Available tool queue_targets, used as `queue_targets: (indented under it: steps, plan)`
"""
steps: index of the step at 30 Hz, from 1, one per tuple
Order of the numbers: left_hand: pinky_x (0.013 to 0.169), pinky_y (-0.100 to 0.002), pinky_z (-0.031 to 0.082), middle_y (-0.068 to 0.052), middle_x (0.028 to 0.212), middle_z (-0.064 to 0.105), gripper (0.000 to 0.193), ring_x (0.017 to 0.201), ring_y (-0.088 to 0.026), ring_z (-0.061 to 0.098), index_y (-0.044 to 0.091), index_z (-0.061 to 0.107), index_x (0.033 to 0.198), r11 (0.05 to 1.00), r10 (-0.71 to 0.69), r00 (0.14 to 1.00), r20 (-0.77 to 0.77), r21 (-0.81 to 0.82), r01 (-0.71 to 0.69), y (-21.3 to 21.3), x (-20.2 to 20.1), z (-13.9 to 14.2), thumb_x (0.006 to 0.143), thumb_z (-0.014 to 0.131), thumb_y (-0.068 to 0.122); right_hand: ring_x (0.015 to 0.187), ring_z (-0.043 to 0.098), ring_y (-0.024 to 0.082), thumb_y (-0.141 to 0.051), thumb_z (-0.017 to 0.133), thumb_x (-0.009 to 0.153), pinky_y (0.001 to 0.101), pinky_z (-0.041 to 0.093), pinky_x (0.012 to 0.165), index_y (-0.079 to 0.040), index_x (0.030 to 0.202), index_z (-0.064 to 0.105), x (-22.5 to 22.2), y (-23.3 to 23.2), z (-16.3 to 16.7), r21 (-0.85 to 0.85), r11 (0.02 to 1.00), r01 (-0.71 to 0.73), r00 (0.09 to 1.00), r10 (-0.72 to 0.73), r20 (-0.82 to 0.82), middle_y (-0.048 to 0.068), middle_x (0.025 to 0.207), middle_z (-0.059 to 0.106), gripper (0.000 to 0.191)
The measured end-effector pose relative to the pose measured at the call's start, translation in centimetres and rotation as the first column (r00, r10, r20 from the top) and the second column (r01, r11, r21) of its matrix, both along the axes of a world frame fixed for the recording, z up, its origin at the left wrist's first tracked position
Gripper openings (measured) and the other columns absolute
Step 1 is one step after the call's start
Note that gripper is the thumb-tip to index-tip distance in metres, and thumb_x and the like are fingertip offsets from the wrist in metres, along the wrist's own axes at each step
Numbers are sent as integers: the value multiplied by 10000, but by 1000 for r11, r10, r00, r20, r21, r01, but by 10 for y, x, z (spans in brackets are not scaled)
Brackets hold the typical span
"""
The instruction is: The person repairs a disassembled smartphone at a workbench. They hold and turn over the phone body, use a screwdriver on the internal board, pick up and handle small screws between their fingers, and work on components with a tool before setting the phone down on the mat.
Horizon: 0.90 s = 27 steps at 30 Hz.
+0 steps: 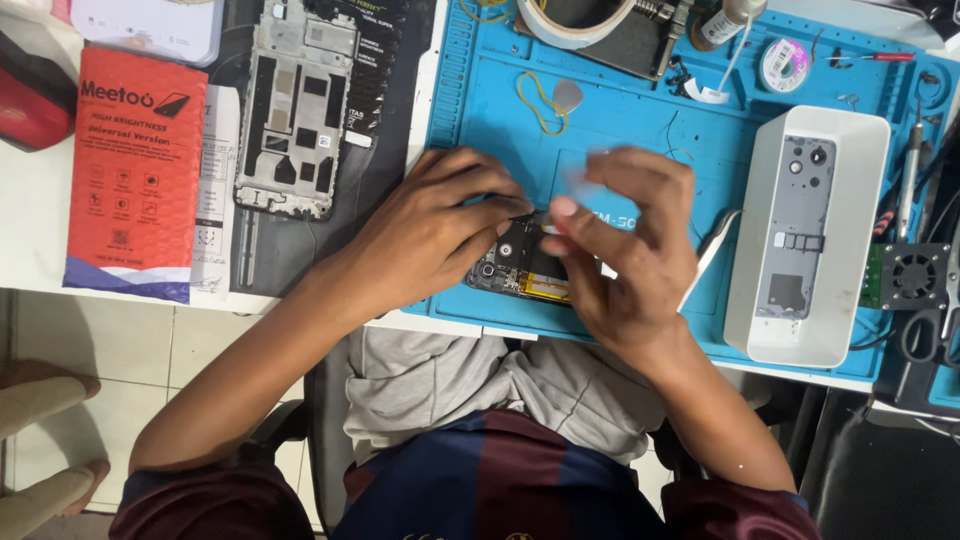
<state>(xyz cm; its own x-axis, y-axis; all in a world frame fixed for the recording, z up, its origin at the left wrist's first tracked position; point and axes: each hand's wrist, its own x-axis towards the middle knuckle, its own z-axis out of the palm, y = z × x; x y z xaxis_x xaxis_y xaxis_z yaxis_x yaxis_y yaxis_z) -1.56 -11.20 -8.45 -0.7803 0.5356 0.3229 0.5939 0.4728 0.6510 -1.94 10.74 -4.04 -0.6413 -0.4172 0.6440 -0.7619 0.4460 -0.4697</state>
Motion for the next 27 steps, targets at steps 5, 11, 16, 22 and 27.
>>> queue_targets:
  steps: [5, 11, 16, 22, 27]
  plan:
    - [980, -419, 455, -53, 1192, 677, 231, 1197, -244, 587, 53, 751, 1136, 1000, 3, 1000, -25, 1, -3, 0, -1, 1, 915, 684, 58, 982, 662, 304, -12, 937, 863, 430, 527, 822, -48, 1201, 603, 0, -2, 1, -79, 996, -35, 999, 36, 19, 103, 991, 653, 477]
    - [980, -423, 455, -52, 1177, 682, 205, 1197, -255, 592, 48, 747, 1128, 1000, 17, 1000, -25, 4, -17, 1, 0, 1, 934, 685, 76, 1064, 683, 369, 193, 683, 905, 410, 582, 828, -2, 1222, 538, -5, 0, -1, -122, 984, -130, 984, 143, 103, 165, 1028, 716, 400]
    - [1011, -427, 459, -60, 1173, 681, 197, 1200, -268, 594, 48, 744, 1127, 1000, 14, 1000, -12, 29, -14, 2, 0, 0, 943, 680, 80, 985, 656, 360, 64, 875, 770, 438, 524, 822, -10, 1176, 606, 0, -2, -6, -33, 998, 45, 998, -44, 33, 211, 1057, 656, 493]
    - [992, -442, 473, -105, 1143, 701, 182, 1155, -305, 621, 42, 742, 1120, 998, 36, 999, 28, 49, -38, 2, -1, -4, 951, 697, 89, 996, 666, 301, 0, 931, 806, 411, 546, 852, -58, 1204, 672, -3, 3, -11, -51, 999, 17, 995, -12, 95, 90, 1083, 672, 478]
    - [996, -465, 525, -154, 1135, 706, 170, 1134, -368, 656, 29, 718, 1095, 995, 98, 994, 55, -35, -96, 6, -5, 12, 930, 722, 70, 1124, 675, 284, 69, 750, 886, 384, 558, 948, -37, 1297, 644, -6, 2, -18, -188, 973, -137, 981, 160, 113, 80, 1278, 708, 438]
